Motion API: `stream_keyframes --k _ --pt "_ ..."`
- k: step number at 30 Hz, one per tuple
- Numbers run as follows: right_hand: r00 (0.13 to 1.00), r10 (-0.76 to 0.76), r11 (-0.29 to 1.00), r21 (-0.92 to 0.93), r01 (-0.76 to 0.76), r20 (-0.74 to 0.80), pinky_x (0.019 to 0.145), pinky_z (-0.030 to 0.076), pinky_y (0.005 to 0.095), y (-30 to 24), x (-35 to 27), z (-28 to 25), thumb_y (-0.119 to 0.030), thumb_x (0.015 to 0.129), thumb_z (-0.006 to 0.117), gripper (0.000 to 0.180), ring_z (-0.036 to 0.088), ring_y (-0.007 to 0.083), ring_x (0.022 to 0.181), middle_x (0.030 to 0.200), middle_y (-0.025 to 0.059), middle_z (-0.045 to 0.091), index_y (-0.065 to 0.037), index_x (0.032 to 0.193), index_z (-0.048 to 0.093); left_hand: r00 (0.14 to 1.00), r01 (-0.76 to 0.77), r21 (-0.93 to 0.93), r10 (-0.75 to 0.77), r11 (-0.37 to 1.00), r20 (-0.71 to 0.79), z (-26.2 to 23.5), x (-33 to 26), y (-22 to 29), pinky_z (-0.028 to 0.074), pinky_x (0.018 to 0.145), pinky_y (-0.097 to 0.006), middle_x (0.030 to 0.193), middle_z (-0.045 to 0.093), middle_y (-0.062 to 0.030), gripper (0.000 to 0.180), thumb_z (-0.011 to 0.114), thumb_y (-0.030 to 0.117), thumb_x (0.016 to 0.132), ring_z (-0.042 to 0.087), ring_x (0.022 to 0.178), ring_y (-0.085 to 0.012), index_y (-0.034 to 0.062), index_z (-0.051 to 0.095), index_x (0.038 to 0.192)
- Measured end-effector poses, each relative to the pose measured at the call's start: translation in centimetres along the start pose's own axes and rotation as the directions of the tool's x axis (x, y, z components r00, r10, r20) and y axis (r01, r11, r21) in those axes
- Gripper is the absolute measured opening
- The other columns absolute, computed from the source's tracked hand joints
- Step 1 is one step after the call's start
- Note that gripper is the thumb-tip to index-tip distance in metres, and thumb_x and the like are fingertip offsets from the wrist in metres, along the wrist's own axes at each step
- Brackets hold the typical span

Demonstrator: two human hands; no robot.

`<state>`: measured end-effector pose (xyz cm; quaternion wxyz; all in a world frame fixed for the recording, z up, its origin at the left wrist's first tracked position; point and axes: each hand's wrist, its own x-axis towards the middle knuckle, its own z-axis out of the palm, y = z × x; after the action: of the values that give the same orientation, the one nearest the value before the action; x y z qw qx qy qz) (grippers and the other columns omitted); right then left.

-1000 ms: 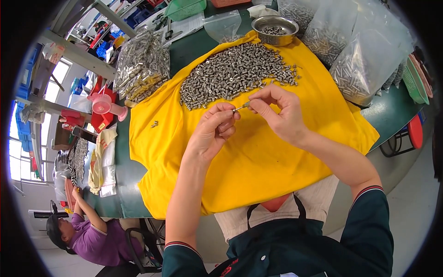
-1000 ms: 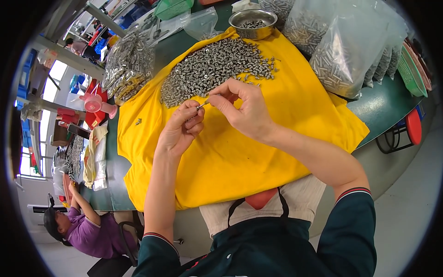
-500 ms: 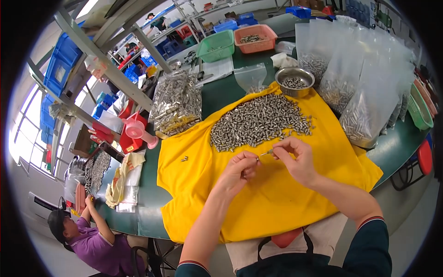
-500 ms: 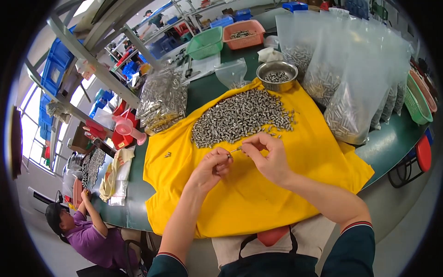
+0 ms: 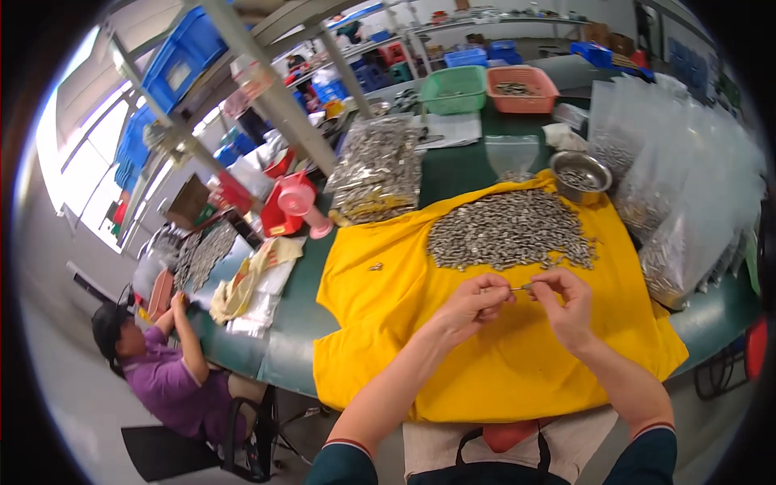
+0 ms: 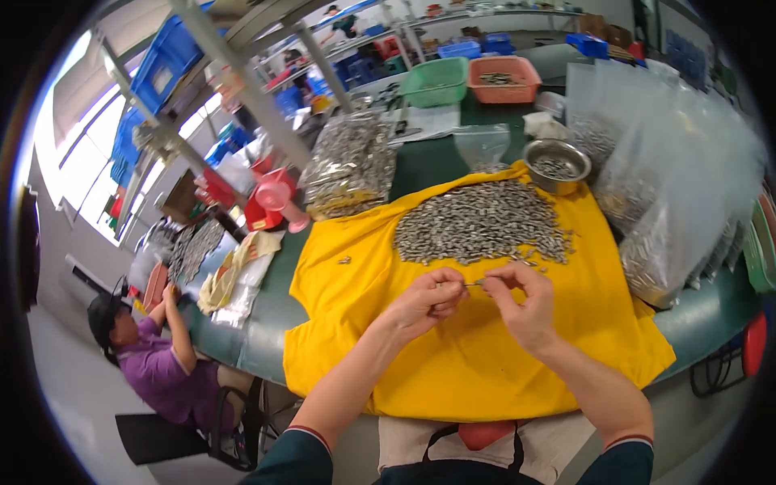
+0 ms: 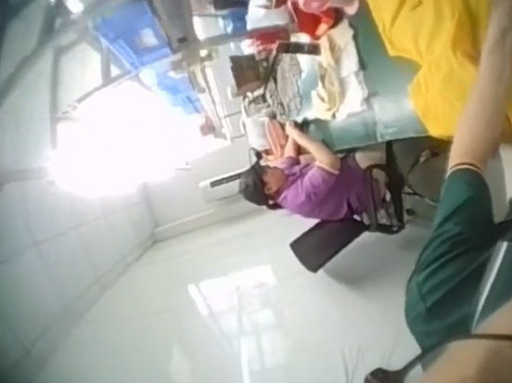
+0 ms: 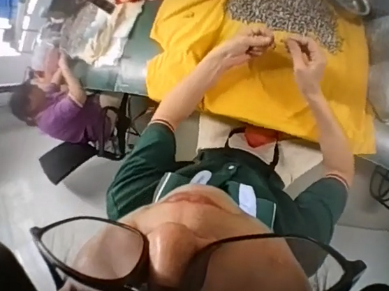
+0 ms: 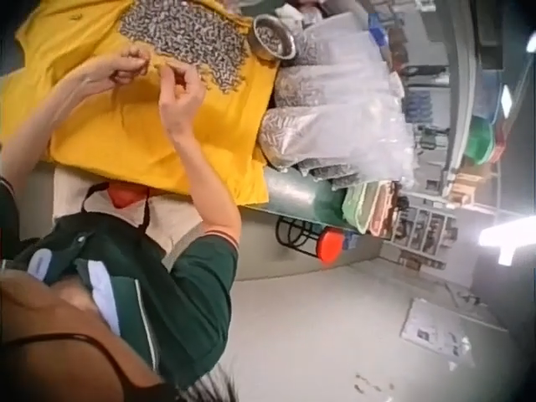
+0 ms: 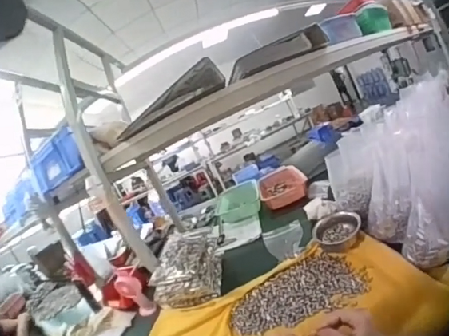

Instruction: Manually inspecting and sorting small metal hardware components on a yellow cloth at a workstation.

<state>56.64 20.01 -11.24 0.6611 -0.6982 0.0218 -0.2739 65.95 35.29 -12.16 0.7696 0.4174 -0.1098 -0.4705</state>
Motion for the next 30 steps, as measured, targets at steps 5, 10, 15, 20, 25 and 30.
stream_keyframes --k 5,10,15,20,25,30 --pt "0.998 -0.043 0.999 -0.005 0.043 0.044 0.061 0.044 0.0202 0.4 -0.4 -0.3 0.001 0.079 0.053 0.003 0.055 0.0091 0.064 0.071 0.0040 0.057 0.001 0.082 0.055 0.998 -0.056 0.038 0.055 0.998 0.034 0.0 0.4 -0.4 0.026 0.042 -0.016 0.074 0.060 -0.0049 0.014 0.065 0.009 0.075 0.038 0.049 -0.0029 0.0088 0.053 0.083" --pt "0.999 -0.003 1.000 0.027 0.002 0.046 0.062 0.044 0.0202 0.4 -0.6 0.2 0.001 0.081 0.052 0.004 0.055 0.0094 0.067 0.075 0.0037 0.056 0.001 0.085 0.054 0.995 -0.100 0.052 0.101 0.994 -0.014 -0.3 -0.2 -0.7 0.027 0.042 -0.016 0.074 0.060 -0.0051 0.016 0.065 0.008 0.073 0.039 0.049 -0.0029 0.0084 0.053 0.084" --pt "1.000 -0.012 1.000 0.001 0.012 0.019 0.063 0.045 0.0206 0.3 -1.1 -0.4 0.001 0.081 0.052 0.005 0.055 0.0099 0.068 0.075 0.0038 0.056 0.001 0.085 0.054 0.999 -0.048 0.080 0.049 0.996 -0.007 0.7 0.0 -0.8 0.026 0.044 -0.015 0.077 0.061 -0.0036 0.012 0.063 0.008 0.076 0.042 0.052 -0.0029 0.0095 0.054 0.084" --pt "0.997 -0.074 0.992 -0.104 0.074 0.005 0.062 0.047 0.0227 0.9 -0.6 0.3 0.001 0.077 0.057 0.005 0.058 0.0125 0.068 0.075 0.0063 0.060 0.001 0.082 0.058 0.989 -0.064 0.147 0.082 0.987 -0.121 0.2 0.0 -0.2 0.028 0.045 -0.018 0.077 0.060 -0.0065 0.011 0.062 0.006 0.076 0.040 0.052 -0.0049 0.0062 0.053 0.082" --pt "0.992 -0.129 0.992 -0.001 0.129 0.018 0.057 0.043 0.0227 0.7 -0.2 1.0 -0.007 0.076 0.061 0.007 0.056 0.0109 0.063 0.071 0.0041 0.060 -0.002 0.081 0.058 0.976 -0.086 0.218 0.126 0.972 -0.177 -0.2 -1.0 0.6 0.026 0.044 -0.016 0.075 0.058 -0.0081 0.007 0.057 0.003 0.078 0.034 0.047 -0.0040 0.0063 0.051 0.079" --pt "0.993 -0.121 0.993 -0.002 0.121 -0.001 0.054 0.043 0.0227 1.0 -0.2 -0.5 -0.007 0.075 0.061 0.009 0.054 0.0105 0.060 0.068 0.0044 0.059 -0.001 0.079 0.056 0.996 -0.066 0.131 0.073 0.989 -0.048 -0.3 0.7 -0.3 0.026 0.045 -0.017 0.073 0.055 -0.0037 0.006 0.059 0.006 0.079 0.031 0.047 -0.0047 0.0074 0.053 0.080"
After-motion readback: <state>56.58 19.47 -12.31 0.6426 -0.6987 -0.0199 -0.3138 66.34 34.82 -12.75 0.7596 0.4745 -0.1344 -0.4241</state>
